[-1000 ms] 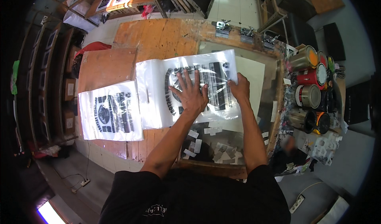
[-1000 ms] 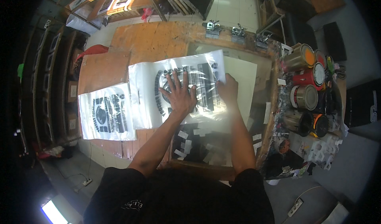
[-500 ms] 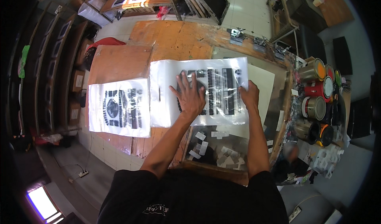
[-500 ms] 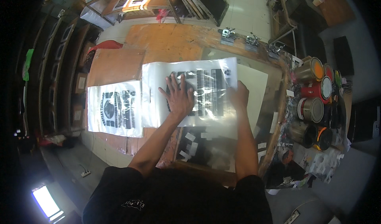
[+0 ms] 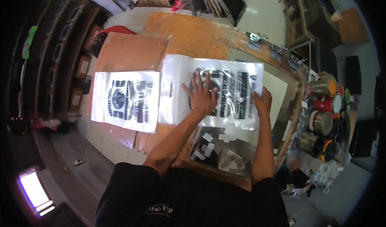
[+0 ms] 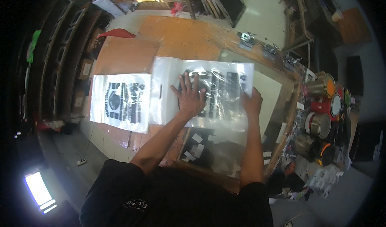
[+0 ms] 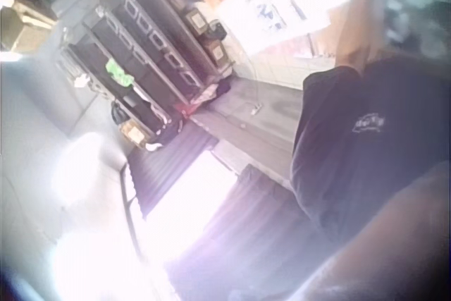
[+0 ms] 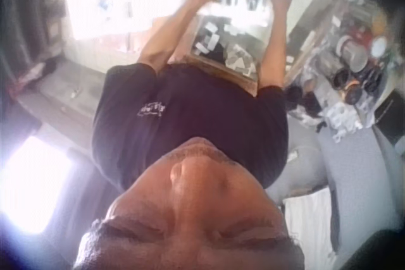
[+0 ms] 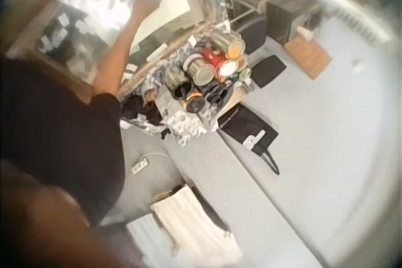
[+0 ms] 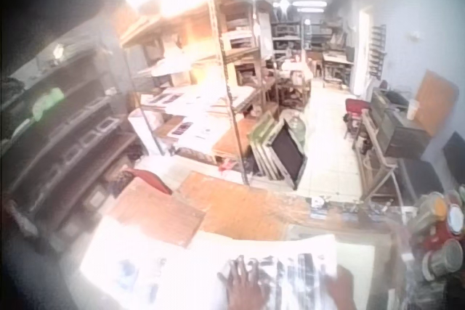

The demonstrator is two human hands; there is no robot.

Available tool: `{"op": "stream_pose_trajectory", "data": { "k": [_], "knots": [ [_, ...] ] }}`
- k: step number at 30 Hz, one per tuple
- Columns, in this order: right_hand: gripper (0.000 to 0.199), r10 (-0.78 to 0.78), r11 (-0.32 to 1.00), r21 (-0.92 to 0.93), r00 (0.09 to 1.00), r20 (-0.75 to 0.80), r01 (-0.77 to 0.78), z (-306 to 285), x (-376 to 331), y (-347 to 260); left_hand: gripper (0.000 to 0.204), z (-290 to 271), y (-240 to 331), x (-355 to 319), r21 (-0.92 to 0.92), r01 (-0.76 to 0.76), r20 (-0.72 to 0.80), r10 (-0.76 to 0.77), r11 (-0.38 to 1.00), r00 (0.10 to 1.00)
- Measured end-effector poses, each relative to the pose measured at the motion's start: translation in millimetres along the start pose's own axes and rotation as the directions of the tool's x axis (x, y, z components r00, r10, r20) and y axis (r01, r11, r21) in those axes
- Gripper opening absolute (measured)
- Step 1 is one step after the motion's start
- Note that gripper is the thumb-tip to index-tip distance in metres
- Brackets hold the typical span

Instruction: The person picks up a stack of printed plastic bags from a shelf, brings them to a work table, flips through the stack to check them, and then places the entire stack into a larger clear plastic bag.

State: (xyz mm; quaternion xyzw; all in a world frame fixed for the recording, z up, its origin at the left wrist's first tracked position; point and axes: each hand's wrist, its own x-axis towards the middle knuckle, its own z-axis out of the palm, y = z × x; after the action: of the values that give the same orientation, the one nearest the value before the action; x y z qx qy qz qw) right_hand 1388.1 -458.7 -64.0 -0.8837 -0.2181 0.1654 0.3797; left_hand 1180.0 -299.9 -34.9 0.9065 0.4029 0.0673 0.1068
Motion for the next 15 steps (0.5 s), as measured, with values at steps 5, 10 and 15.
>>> {"op": "stream_pose_trajectory", "data": {
  "k": [5,10,15],
  "knots": [
    [0.022,0.075,0.995,0.057,0.996,0.048,-0.078,-3.6,4.8,7.7,0.067,-72.2,-12.1,-3.7,-0.243,0.071,-0.262,-0.136,0.967,0.955],
    [0.023,0.053,0.968,0.238,0.993,0.108,-0.078,-6.7,14.7,40.3,0.072,-83.3,-86.3,-15.4,-0.348,0.614,0.103,-0.622,0.708,0.776],
    [0.026,0.159,0.922,0.323,0.969,0.188,-0.214,-42.4,19.1,34.6,0.086,-69.9,-94.1,-23.4,-0.403,0.69,0.323,-0.613,0.601,0.722]
  ]
}}
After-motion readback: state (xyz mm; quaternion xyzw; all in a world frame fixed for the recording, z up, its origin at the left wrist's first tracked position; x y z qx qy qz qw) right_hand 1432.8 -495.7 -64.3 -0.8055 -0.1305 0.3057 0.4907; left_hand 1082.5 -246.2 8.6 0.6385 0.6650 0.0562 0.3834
